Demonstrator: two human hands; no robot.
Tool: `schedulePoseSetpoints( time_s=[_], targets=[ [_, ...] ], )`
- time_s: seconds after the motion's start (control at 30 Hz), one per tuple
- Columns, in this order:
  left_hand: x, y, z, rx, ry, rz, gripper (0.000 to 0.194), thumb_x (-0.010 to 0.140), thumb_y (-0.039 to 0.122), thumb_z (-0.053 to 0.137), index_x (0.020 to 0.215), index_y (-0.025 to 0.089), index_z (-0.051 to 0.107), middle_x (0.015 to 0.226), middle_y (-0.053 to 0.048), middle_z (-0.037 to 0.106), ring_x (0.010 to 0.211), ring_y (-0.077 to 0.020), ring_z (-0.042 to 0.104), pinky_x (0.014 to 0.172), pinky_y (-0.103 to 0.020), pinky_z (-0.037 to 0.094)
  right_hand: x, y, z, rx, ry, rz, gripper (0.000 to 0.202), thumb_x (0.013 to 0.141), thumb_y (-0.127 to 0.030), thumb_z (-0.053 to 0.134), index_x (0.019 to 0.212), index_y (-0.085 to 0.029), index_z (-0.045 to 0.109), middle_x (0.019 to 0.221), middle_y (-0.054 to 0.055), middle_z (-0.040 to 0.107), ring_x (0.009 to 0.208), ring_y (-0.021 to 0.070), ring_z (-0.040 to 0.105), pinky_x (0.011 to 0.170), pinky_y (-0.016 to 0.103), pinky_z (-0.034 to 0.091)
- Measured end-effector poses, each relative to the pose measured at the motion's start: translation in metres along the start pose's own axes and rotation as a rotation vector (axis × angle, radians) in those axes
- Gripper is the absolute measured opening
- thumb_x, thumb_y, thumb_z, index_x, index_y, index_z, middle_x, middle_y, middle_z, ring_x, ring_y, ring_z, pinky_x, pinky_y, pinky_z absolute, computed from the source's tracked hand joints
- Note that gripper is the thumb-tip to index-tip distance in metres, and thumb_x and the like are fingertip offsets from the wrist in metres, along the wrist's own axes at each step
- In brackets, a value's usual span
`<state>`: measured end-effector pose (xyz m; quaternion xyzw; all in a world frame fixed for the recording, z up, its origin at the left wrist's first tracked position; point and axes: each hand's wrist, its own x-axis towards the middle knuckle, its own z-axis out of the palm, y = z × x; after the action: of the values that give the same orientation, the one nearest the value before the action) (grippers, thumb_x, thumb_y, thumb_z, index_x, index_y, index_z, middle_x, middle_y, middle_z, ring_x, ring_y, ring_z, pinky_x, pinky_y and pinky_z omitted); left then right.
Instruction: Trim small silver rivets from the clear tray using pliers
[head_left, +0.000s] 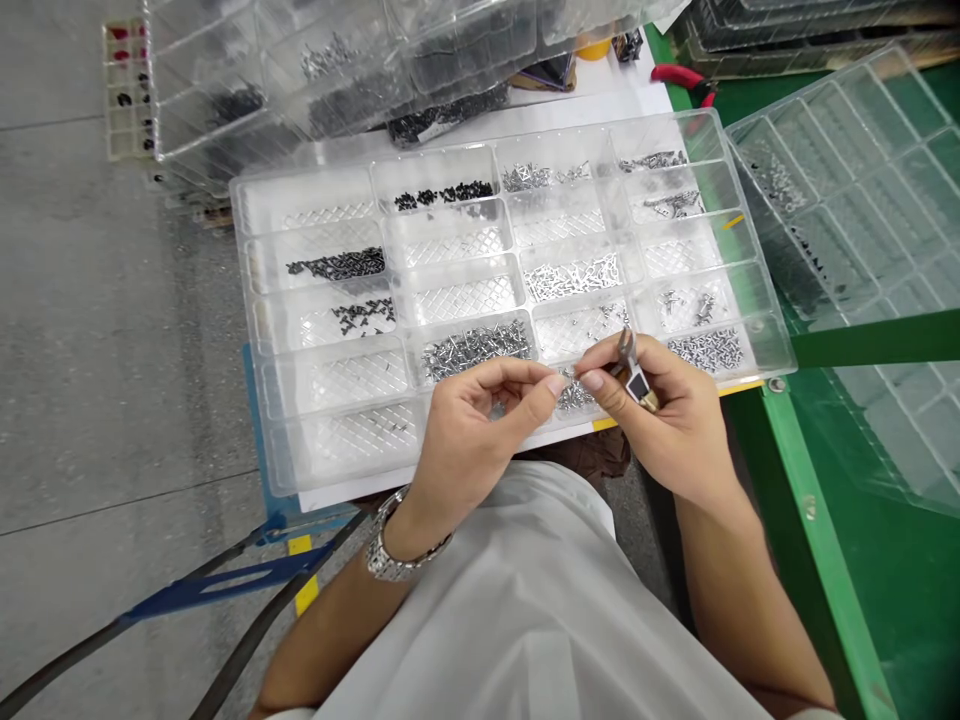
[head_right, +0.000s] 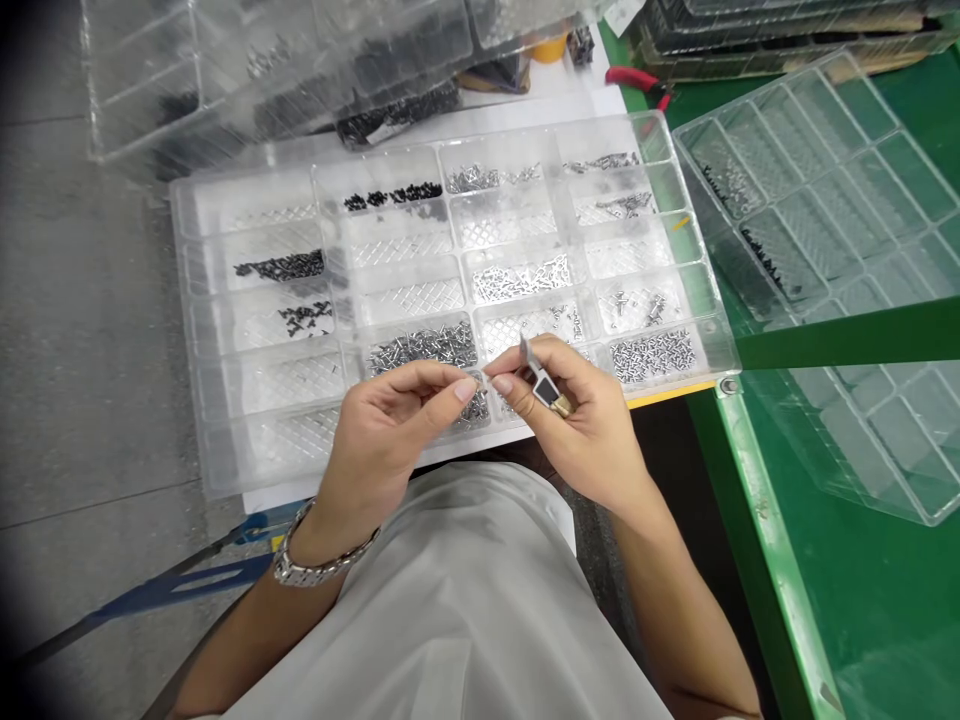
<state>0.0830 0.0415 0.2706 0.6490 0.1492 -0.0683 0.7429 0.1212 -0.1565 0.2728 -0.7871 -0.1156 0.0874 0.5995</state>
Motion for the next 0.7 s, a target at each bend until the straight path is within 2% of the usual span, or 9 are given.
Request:
schedulePoseSetpoints(
  time_s=[0.13,0.33,0.4,0.53,0.7],
  targets=[
    [0.007,-0.005,0.004,-0.052,0.086,-0.024,0.021,0.091,0.043,0.094,0.099,0.024,0.09,0.093,-0.004,0.082,0.079,-0.0146,0.068,0.076,-0.028,0.059,-0.001,0.003,0.005,0.056,0.152,0.116,0.011,0.105,-0.039,0.082,0.111,-0.03,0.083,0.096,0.001,0.075,0.078,0.0171,0.06,0.072,0.032,0.051],
    [0.012,-0.005,0.011,-0.098,0.071,-0.025,0.017,0.093,0.041,0.093,0.098,0.025,0.09,0.083,-0.001,0.078,0.079,-0.0137,0.069,0.078,-0.027,0.06,-0.002,-0.002,0.009,0.127,0.138,0.186,0.021,0.095,-0.04,0.092,0.11,-0.028,0.084,0.084,0.0,0.071,0.072,0.0172,0.059,0.066,0.032,0.053],
    [0.011,-0.004,0.012,-0.078,0.055,-0.028,0.017,0.093,0.041,0.092,0.097,0.025,0.09,0.082,-0.001,0.077,0.08,-0.0148,0.07,0.078,-0.028,0.06,-0.001,-0.006,0.01,0.127,0.145,0.218,0.019,0.096,-0.038,0.091,0.109,-0.027,0.083,0.084,0.0,0.07,0.072,0.0168,0.059,0.066,0.031,0.052],
    [0.007,-0.007,0.01,-0.016,0.049,0.006,0.017,0.095,0.04,0.091,0.099,0.024,0.088,0.095,-0.003,0.082,0.084,-0.0154,0.07,0.076,-0.028,0.058,0.001,-0.008,0.013,0.13,0.16,0.221,0.015,0.098,-0.035,0.089,0.11,-0.027,0.083,0.08,-0.002,0.066,0.068,0.0149,0.054,0.064,0.03,0.05],
    [0.004,-0.011,0.011,0.123,0.101,0.105,0.017,0.098,0.039,0.087,0.1,0.022,0.085,0.097,-0.005,0.081,0.086,-0.018,0.07,0.076,-0.031,0.056,0.001,0.001,0.019,0.146,0.203,0.188,0.018,0.098,-0.042,0.088,0.11,-0.028,0.084,0.081,-0.001,0.066,0.068,0.0158,0.054,0.061,0.03,0.05]
  ],
)
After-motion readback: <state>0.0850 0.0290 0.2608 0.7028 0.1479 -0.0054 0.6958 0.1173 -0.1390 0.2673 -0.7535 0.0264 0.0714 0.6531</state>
